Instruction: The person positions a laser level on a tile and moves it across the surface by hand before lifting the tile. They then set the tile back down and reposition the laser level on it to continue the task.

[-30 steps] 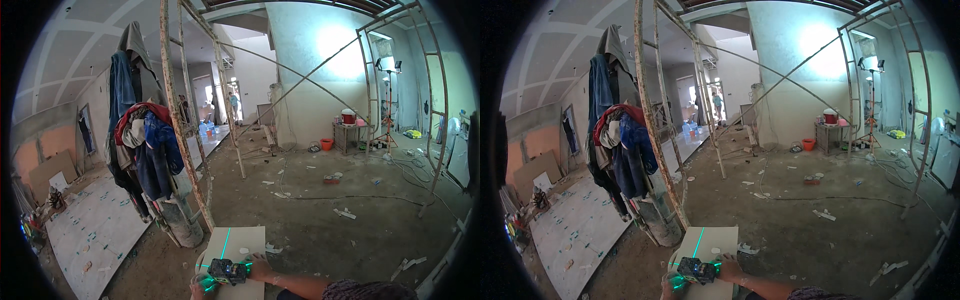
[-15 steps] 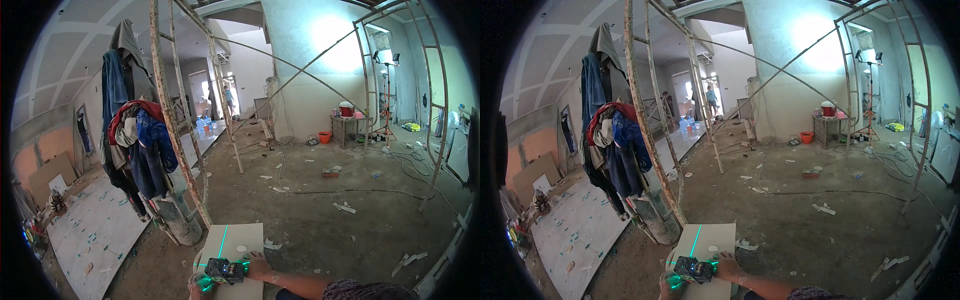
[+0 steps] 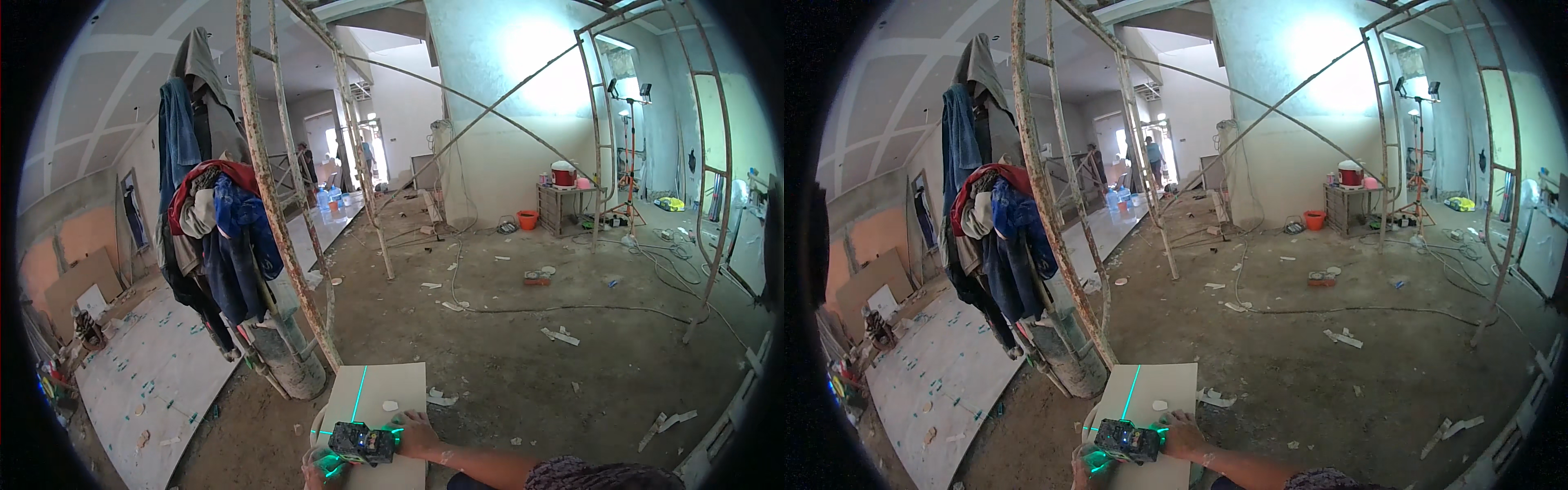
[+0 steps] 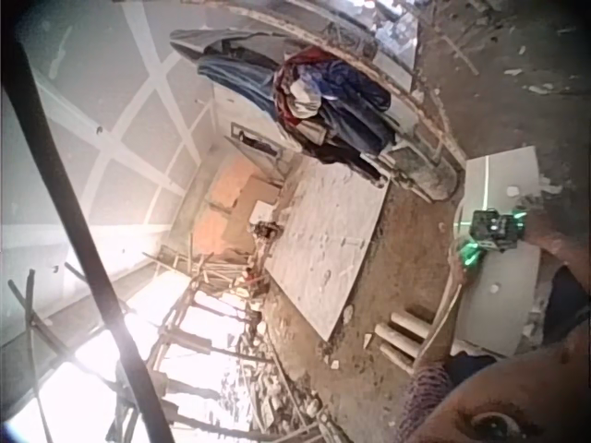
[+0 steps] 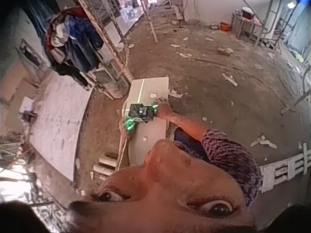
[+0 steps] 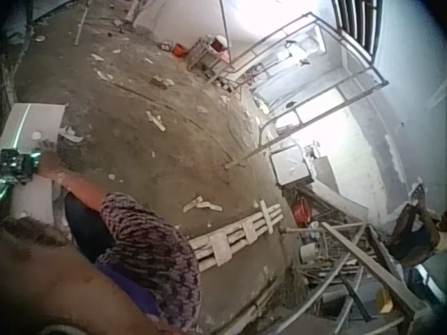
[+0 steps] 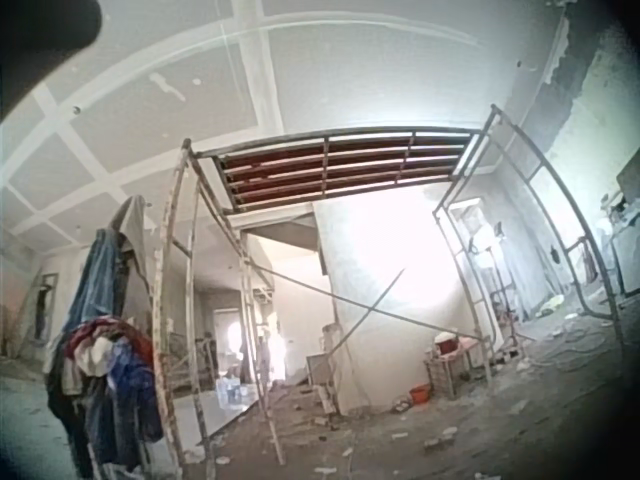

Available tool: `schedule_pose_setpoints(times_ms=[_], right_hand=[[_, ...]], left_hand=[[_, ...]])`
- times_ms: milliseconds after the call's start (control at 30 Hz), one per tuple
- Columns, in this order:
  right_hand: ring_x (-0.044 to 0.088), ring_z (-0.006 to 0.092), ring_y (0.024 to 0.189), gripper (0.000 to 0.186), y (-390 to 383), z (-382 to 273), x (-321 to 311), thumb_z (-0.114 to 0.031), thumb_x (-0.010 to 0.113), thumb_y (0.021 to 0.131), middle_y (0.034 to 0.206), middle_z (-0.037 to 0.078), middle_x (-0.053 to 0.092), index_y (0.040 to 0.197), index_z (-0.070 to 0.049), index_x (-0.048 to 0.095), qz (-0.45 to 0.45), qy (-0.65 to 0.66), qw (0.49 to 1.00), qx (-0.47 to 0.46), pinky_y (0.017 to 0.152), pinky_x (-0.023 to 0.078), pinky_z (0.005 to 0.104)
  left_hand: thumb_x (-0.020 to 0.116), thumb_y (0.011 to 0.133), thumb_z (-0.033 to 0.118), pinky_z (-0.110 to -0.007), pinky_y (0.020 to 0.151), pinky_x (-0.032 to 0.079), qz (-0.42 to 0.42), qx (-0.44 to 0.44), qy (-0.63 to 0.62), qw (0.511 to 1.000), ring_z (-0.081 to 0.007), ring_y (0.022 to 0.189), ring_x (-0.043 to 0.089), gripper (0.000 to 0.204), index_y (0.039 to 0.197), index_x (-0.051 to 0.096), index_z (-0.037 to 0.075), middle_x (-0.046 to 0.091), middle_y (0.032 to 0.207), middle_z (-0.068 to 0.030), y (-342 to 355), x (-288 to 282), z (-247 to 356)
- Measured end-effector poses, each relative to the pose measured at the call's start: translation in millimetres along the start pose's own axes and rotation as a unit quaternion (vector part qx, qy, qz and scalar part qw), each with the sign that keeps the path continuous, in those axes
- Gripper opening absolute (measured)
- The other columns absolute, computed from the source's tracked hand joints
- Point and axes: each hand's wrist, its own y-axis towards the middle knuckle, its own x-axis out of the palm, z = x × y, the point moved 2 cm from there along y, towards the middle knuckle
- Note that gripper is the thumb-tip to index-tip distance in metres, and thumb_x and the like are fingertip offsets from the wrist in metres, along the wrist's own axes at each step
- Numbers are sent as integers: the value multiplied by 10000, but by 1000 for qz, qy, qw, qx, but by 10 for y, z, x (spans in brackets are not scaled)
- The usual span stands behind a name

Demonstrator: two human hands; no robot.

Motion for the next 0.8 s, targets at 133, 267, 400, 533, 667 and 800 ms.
schedule_pose_setpoints(times_ms=[133, 267, 400, 533, 667, 800], right_hand=[[535, 364, 1187, 438, -15, -1, -26, -388, 762, 761, 1179, 98, 617, 1147, -189, 705, -21, -15, 1000, 9, 962, 455, 525], [528, 371, 1203, 439, -33, 25, -25, -391, 758, 774, 1210, 100, 620, 1165, -201, 704, -22, -17, 1000, 13, 989, 443, 525], [524, 364, 1218, 439, -52, 85, -7, -390, 756, 781, 1222, 100, 619, 1184, -221, 708, -42, -29, 998, 30, 1001, 434, 536], [521, 351, 1236, 434, 1, -99, 22, -389, 749, 792, 1224, 100, 621, 1195, -230, 713, -50, -2, 999, 1, 1002, 430, 547], [516, 353, 1248, 437, -56, 155, 67, -404, 739, 798, 1235, 107, 615, 1196, -226, 713, -46, -26, 998, 36, 1002, 431, 544], [511, 363, 1254, 459, -14, 77, 121, -424, 739, 790, 1250, 115, 605, 1200, -219, 707, -38, -34, 999, 13, 1005, 427, 540]], left_hand=[[674, 659, 75, -412, 536, 525, -13, -40, 1, 999, -243, 566, 652, 37, 628, 655, 67, 637, 607, -52, 36, 9, 81], [677, 684, 77, -417, 513, 521, -34, -110, 13, 993, -238, 544, 645, 80, 611, 644, 76, 619, 575, -49, 171, 24, 194], [680, 709, 79, -421, 489, 516, -24, -185, -1, 982, -232, 521, 639, 124, 594, 633, 85, 602, 542, -46, 179, 122, 190], [678, 716, 81, -440, 491, 524, 67, -96, -42, 992, -246, 522, 643, 130, 593, 636, 81, 601, 533, -62, -510, -88, -240], [671, 717, 89, -437, 490, 518, 56, -69, -66, 994, -249, 513, 630, 131, 592, 635, 83, 594, 530, -62, -478, 223, -346], [661, 719, 99, -432, 489, 510, 48, -32, -38, 998, -253, 500, 613, 132, 591, 633, 84, 586, 527, -62, -304, 56, -200]])
